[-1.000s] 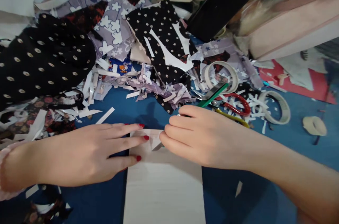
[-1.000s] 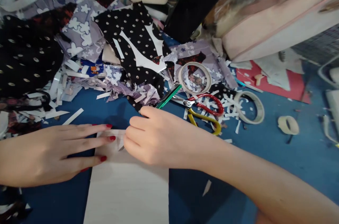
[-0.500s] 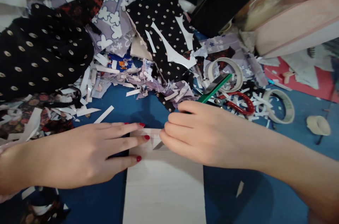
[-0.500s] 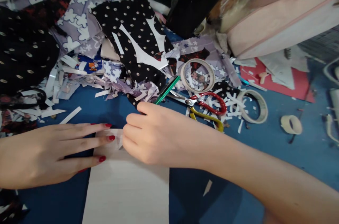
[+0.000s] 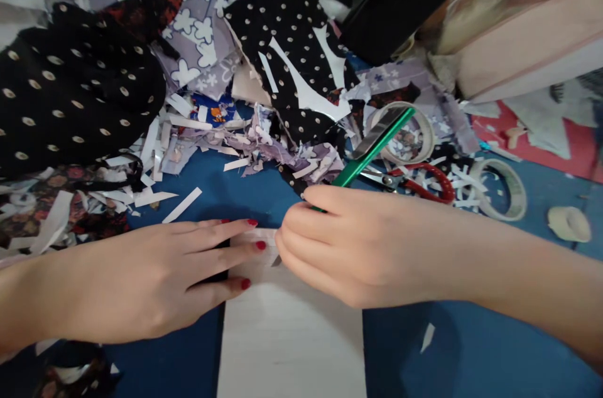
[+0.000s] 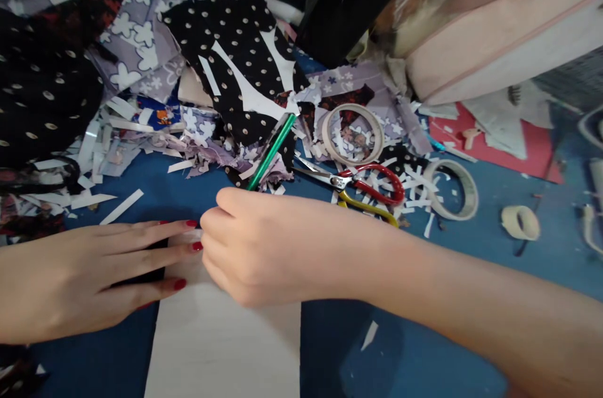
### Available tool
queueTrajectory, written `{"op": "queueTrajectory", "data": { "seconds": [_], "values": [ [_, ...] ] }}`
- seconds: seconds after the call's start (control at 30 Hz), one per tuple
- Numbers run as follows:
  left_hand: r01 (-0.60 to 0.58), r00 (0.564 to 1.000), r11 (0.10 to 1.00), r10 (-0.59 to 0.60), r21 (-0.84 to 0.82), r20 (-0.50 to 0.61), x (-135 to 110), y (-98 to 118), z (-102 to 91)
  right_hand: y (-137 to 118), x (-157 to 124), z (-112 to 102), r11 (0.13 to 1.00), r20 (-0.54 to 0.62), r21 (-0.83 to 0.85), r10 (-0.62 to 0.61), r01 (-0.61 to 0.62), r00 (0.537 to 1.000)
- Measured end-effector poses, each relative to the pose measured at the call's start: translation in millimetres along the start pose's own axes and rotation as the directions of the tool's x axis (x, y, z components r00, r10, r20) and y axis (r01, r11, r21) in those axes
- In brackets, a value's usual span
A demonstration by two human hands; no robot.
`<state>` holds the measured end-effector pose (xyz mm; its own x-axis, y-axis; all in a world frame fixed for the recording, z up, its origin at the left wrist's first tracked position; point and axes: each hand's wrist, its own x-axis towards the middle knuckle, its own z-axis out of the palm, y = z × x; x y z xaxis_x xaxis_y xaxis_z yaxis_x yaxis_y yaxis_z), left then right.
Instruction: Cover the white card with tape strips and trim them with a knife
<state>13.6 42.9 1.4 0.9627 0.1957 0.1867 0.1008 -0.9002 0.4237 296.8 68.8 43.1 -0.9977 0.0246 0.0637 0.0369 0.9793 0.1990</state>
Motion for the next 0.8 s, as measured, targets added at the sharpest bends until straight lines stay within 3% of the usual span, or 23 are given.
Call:
{"op": "queueTrajectory", "data": {
  "seconds": [0.2,0.8],
  "values": [
    [0.008,1.000,1.000,-0.008,-0.005,0.000,-2,0,0.2,9,2,-9,0.996,0.091,-0.009,-0.087,0.088,0.992],
    [0.019,0.999,0.998,-0.017,0.052,-0.037,-3,2,-1.9,2,-1,-13,0.999,0.178,0.027,0.019,-0.024,0.984]
  ]
}}
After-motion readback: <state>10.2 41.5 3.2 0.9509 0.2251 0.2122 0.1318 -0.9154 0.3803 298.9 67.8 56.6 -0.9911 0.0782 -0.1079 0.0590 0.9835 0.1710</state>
